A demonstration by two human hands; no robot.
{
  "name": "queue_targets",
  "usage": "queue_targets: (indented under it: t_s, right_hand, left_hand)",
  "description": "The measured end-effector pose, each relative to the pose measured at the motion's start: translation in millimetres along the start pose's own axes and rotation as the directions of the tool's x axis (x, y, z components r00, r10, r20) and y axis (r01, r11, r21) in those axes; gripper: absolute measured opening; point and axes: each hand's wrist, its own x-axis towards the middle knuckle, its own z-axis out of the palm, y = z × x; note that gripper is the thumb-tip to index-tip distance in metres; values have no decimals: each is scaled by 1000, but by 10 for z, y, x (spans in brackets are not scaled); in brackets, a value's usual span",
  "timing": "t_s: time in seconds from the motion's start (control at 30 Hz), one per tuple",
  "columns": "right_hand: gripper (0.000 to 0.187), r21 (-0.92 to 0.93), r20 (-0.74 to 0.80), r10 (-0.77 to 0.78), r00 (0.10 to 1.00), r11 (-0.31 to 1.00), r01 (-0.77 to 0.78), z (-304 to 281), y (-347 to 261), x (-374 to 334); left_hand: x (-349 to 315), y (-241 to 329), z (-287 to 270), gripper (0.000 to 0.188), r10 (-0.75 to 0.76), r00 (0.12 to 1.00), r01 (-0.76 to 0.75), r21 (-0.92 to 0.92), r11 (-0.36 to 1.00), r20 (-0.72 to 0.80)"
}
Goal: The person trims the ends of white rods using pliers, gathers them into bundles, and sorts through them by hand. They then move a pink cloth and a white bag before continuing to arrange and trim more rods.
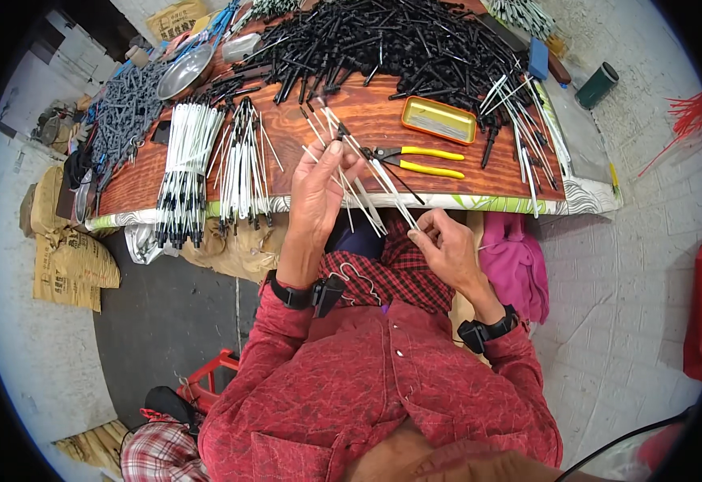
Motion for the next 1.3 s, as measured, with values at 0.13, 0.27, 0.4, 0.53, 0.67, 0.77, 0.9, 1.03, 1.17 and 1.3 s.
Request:
queue_targets:
  t_s: [0.13,0.27,0.4,0.53,0.67,0.77,0.9,1.03,1.17,1.3]
  right_hand:
    - [18,155,95,143,985,976,-156,-14,10,-19]
    - [18,183,126,193,973,960,-214,25,17,-65]
    - [17,213,126,161,979,959,-185,59,100,-67]
    - [15,324,177,176,968,918,-226,63,255,-113]
    - [15,410,216,205,955,868,-279,49,248,-99]
    - [15,408,217,218,952,865,-291,22,197,-74]
    - [14,420,209,175,962,873,-250,28,191,-44]
    - [14,373,261,249,933,865,-335,24,130,-31]
    - [14,390,238,235,942,866,-314,68,186,-47]
    - [16,449,214,246,946,835,-318,143,285,-98]
  left_hand:
    - [27,24,22,20,28,1000,-28,-11,1000,12]
    - [-23,2,54,15,2,999,-3,-43,999,-38]
    - [-24,37,137,13,-68,994,65,-33,997,-89]
    - [-17,8,35,15,-102,994,101,-11,995,-31]
    - [58,-102,-122,18,-142,990,142,-43,989,5]
    - [90,-147,-199,20,-158,987,157,-76,985,-10]
    - [105,-152,-182,22,-149,987,143,-91,986,-60]
    - [127,-115,-90,24,-125,985,118,-65,991,-116]
    - [110,-126,-21,27,-119,987,110,-86,990,-111]
    - [91,-160,-47,32,-116,993,113,-124,986,-14]
